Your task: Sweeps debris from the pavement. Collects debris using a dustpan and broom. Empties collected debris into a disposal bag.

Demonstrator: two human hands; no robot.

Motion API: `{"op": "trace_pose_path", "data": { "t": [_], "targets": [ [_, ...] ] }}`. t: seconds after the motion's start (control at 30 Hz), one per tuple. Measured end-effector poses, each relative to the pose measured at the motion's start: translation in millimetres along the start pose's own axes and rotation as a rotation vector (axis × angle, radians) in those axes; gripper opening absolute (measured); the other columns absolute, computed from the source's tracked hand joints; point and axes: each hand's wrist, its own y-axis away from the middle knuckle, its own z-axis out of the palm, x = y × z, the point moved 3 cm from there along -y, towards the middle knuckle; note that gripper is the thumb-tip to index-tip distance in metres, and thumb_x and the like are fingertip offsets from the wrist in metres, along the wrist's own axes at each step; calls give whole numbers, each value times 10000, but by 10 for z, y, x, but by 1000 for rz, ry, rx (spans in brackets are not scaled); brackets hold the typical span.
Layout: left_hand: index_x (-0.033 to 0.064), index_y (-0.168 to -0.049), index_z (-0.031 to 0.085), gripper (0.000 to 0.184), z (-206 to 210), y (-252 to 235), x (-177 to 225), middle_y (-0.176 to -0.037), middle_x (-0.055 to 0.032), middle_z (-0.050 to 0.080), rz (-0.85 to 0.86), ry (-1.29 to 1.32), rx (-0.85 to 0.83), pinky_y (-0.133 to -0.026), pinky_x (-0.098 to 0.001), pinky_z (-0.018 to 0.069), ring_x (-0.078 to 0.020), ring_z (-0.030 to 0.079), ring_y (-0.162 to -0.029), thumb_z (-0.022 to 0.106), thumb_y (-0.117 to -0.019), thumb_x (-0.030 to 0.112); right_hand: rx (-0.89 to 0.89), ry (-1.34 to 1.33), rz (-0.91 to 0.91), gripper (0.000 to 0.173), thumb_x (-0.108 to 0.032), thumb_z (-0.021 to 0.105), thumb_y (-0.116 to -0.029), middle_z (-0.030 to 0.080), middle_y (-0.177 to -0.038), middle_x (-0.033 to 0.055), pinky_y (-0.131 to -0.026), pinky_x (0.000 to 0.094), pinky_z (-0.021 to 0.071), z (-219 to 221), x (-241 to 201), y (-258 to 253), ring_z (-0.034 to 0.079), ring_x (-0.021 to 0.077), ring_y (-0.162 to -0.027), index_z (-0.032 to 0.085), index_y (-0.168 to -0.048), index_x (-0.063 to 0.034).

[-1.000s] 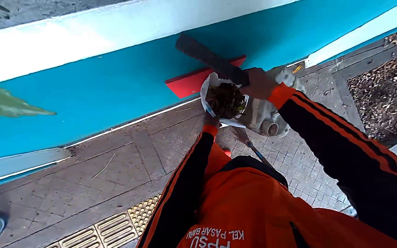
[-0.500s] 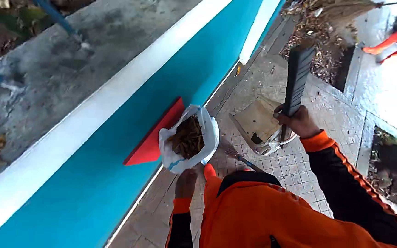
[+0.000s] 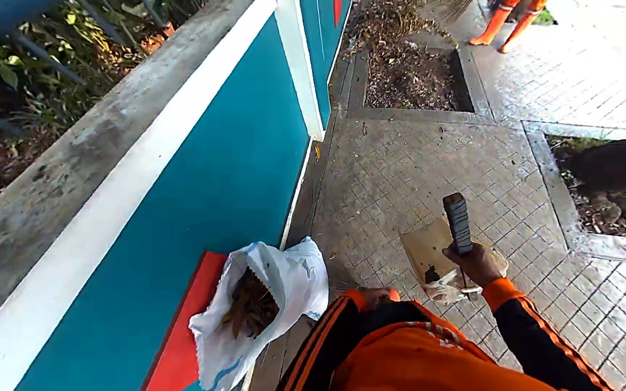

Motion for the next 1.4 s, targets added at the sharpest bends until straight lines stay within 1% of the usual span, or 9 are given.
{"op": "trace_pose_path", "data": {
  "t": [0.13, 0.27, 0.4, 0.57, 0.67, 0.73, 0.9, 1.17, 1.4],
  "targets": [
    [9, -1263, 651, 335, -246, -343, 217, -1201, -242, 691, -256, -171, 145, -1018, -622, 485, -403, 657, -1160, 607, -1018, 233, 59, 2, 180, 367, -361, 788, -921, 716, -950, 194, -880, 607, 518, -389, 606, 108, 684, 345, -919, 731, -1054, -24],
    [-28, -1209, 655, 350, -834, -189, 232, -1126, -244, 690, -405, 80, 749, -1004, -544, 512, -362, 673, -1086, 637, -1012, 260, 132, -48, 303, 406, -391, 802, -906, 710, -963, 222, -884, 635, 498, -627, 1068, 93, 671, 381, -943, 731, -1040, -15],
    [-92, -1126, 671, 257, -1439, 389, 376, -967, -197, 710, -200, 205, 1271, -887, -435, 570, -257, 699, -891, 632, -975, 113, 178, -98, 383, 447, -384, 806, -906, 704, -1002, 259, -909, 650, 482, -702, 1122, -30, 665, 412, -978, 720, -1063, 25],
    [-91, -1094, 635, 261, -1872, 1201, 650, -896, -77, 693, -41, 295, 1619, -796, -290, 587, -101, 688, -825, 557, -988, 134, 202, -290, 353, 436, -372, 796, -912, 706, -937, 211, -845, 592, 512, -401, 1077, -580, 666, 336, -874, 710, -1058, 30],
    [-53, -1087, 618, 226, -1995, 1491, 653, -891, -44, 701, -90, 377, 1796, -745, -278, 592, -87, 695, -826, 555, -1019, 154, 148, -541, 199, 365, -291, 699, -968, 678, -903, 96, -779, 394, 554, -162, 752, -972, 649, 164, -798, 640, -1147, 21],
    [-30, -1070, 612, 182, -2091, 1594, 587, -875, -27, 698, -138, 440, 1907, -704, -265, 591, -81, 697, -811, 551, -1032, 138, 50, -598, 101, 347, -265, 599, -1017, 685, -959, 79, -848, 338, 566, -27, 392, -1259, 669, 124, -870, 600, -1197, 31],
    [-31, -1052, 603, 135, -2389, 1635, 195, -860, -2, 673, -235, 541, 2029, -696, -210, 566, -36, 672, -794, 546, -1035, 90, -167, -338, -5, 324, -247, 708, -973, 740, -1091, 135, -990, 399, 551, 404, -479, -2231, 703, 170, -1032, 698, -1167, 12],
    [-95, -990, 655, 202, -2855, 1632, -288, -831, -37, 672, -473, 494, 2011, -768, -192, 539, -13, 639, -794, 575, -992, 90, -248, -180, -3, 378, -187, 762, -911, 718, -1175, 181, -1029, 435, 546, 1569, -1821, -3837, 691, 239, -1115, 686, -1223, 12],
    [-103, -962, 665, 211, -2879, 1690, -239, -861, -50, 709, -565, 532, 2078, -804, -201, 563, -20, 676, -831, 585, -971, 91, -176, -609, 435, 474, -205, 665, -1017, 547, -1417, 246, -1032, 538, 498, 2659, -2728, -4926, 558, 359, -1282, 525, -1426, -9]
  ]
}}
